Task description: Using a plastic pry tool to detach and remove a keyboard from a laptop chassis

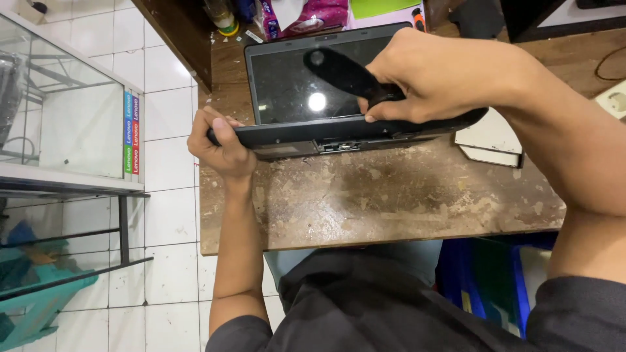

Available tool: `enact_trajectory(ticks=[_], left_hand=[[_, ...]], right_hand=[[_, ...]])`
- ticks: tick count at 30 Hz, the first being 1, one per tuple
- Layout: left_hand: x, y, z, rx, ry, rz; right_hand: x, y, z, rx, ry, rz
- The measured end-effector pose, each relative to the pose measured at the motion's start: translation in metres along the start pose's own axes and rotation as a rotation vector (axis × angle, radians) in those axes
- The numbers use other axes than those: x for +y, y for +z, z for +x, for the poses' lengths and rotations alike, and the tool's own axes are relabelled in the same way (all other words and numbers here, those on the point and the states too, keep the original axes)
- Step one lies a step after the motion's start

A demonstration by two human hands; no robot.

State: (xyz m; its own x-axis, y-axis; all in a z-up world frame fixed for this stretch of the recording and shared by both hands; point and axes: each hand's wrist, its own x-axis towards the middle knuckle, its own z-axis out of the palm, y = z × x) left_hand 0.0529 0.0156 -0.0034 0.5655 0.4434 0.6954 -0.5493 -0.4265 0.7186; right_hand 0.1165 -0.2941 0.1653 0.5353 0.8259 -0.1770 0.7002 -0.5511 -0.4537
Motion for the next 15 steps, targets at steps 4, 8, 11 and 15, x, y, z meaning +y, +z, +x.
enact_trajectory(ticks=[4,8,11,15], left_hand=[[-0.001,0.000,-0.001,-0.006,0.001,-0.010],[-0.004,0.004,0.008,-0.019,0.032,0.039],[-0.006,0.006,0.010,-0.037,0.010,0.011],[-0.006,0.007,0.013,-0.051,0.019,0.002]], right_hand=[[-0.002,0.004,0.000,0.011,-0.020,-0.025],[0.009,0.017,-0.006,0.259,-0.090,-0.005],[0.010,0.019,-0.006,0.282,-0.085,-0.002],[0.015,0.023,-0.004,0.354,-0.167,0.038]])
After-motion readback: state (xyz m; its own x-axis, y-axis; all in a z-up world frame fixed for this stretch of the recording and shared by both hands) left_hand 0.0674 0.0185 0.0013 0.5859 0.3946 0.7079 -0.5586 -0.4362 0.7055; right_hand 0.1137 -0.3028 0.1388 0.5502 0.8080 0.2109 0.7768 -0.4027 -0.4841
